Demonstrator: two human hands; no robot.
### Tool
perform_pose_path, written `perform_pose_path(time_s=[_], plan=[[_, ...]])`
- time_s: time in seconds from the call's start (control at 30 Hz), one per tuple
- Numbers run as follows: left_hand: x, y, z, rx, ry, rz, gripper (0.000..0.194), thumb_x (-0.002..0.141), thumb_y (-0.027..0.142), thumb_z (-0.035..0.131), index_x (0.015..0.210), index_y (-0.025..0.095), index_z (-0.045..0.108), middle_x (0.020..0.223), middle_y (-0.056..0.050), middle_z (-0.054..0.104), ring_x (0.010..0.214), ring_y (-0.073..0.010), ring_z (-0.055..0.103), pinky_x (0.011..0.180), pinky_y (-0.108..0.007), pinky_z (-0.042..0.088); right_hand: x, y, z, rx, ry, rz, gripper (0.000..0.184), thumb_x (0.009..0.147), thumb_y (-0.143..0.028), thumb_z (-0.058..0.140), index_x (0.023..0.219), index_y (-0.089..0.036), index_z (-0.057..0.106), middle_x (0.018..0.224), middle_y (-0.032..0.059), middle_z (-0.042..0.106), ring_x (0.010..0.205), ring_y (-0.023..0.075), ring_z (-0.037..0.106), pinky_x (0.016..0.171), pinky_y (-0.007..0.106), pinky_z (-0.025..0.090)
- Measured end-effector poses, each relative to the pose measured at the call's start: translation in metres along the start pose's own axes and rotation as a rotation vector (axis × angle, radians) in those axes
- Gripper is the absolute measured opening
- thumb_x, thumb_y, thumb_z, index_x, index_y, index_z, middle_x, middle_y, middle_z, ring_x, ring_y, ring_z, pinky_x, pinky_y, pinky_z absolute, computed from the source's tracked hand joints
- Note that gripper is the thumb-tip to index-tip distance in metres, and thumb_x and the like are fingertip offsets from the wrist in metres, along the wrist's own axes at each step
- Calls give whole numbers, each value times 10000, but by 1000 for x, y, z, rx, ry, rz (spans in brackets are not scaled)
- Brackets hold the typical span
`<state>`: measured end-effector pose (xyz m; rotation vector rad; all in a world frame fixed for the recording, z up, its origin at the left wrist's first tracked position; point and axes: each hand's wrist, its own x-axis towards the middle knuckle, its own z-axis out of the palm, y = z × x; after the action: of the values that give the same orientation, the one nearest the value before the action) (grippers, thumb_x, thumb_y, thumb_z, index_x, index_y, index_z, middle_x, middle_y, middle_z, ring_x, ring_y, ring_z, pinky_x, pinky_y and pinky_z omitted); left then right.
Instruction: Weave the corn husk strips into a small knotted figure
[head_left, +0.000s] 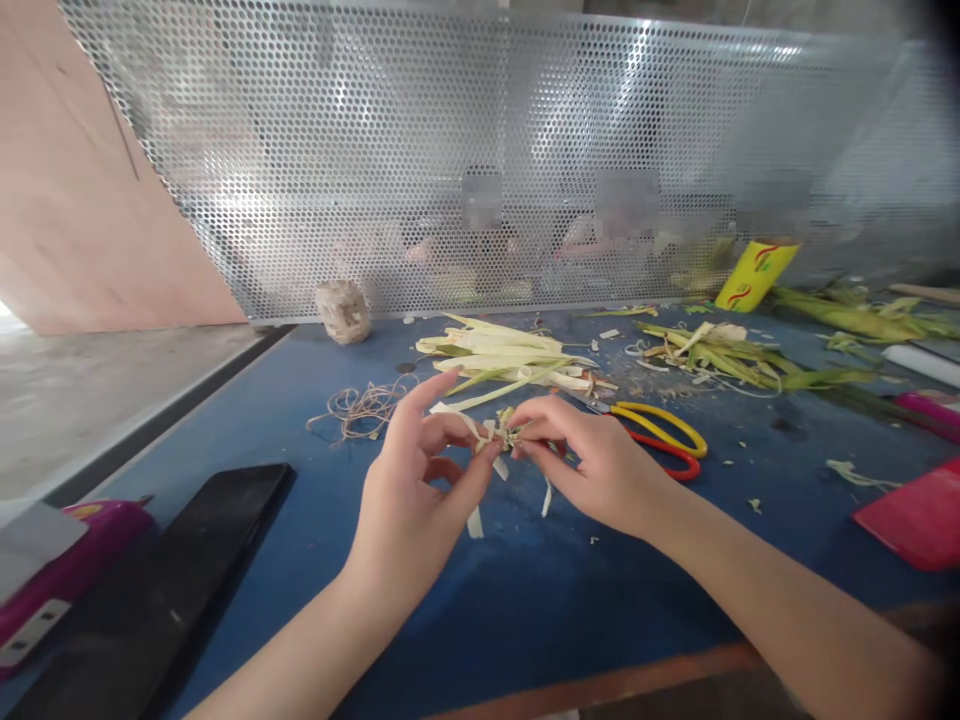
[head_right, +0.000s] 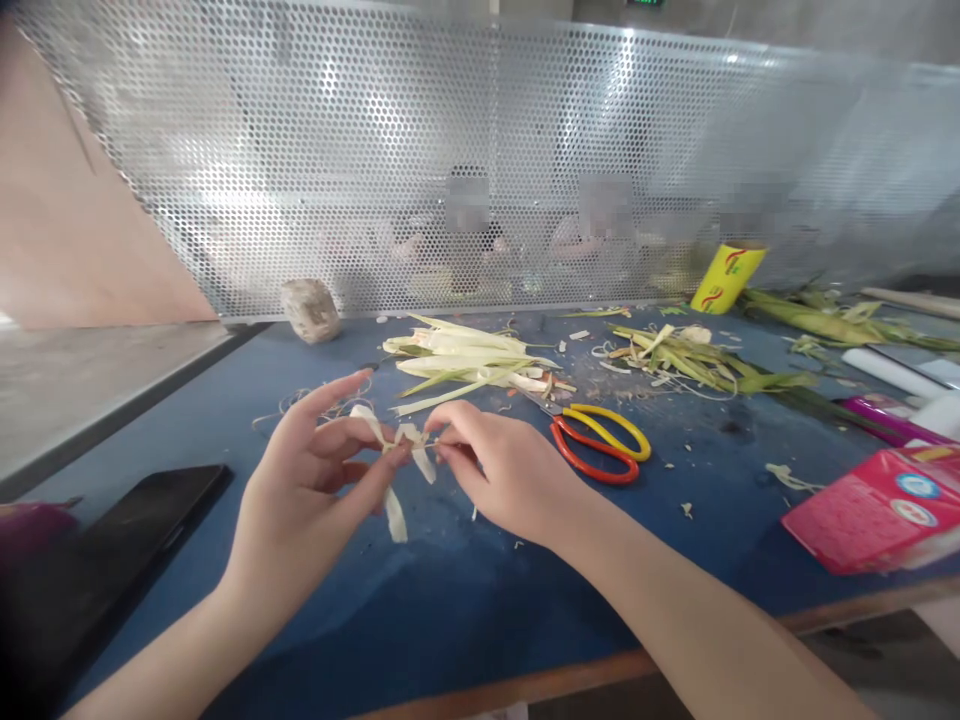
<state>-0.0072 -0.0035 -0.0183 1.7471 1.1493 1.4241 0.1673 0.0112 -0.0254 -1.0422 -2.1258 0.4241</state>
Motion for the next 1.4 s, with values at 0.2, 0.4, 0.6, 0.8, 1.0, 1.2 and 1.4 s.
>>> perform_pose_path(time_s=[0.2,0.4,0.6,0.8,1.0,1.2,1.4], plan=[[5,2,-2,51,42,-18,596,726,237,636,1262,226,378,700,27,600,611,-103,575,463,-172,454,3,-2,-5,17,-69,27,163,810,-96,482,919,-213,512,773,-8,667,774,144,624,701,257,440],[1,-1,0,78,-12,109,557,755,185,612,1262,208,383,742,13,649,702,-105,606,533,-169,481,1,-6,3,443,-179,93,252,820,-162,531,1052,-225,456,915,10,646,851,129,591,781,263,451],[-6,-7,-2,222,-90,231,569,773,168,595,1278,250,343,811,29,687,591,-70,585,504,-156,465,-1,-6,11,815,-228,254,297,832,-199,543,1104,-238,431,783,-11,625,689,100,571,575,196,451],[-10,-11,-2,318,-143,320,637,811,142,521,1351,288,216,869,34,694,718,-89,633,537,-153,471,2,1,11,742,-206,396,219,802,-361,587,926,-183,562,519,-34,547,436,65,445,408,177,338],[-11,-12,-2,375,-154,333,682,793,133,517,1367,263,173,907,30,692,797,-107,643,591,-170,495,6,3,15,742,-160,507,295,750,-436,617,839,-161,559,484,-35,532,404,56,414,395,180,315],[-11,-10,-2,328,-158,350,744,766,80,482,1397,218,113,894,-15,697,735,-120,640,519,-174,486,6,-3,13,724,-65,470,298,741,-415,633,866,-201,468,494,-59,540,414,70,448,400,176,334],[-13,-9,-1,268,-132,299,873,763,78,487,1410,215,-83,847,-28,703,473,-87,561,409,-193,445,5,-3,12,809,-170,467,233,764,-382,615,865,-175,574,508,-31,576,390,52,428,386,169,320]])
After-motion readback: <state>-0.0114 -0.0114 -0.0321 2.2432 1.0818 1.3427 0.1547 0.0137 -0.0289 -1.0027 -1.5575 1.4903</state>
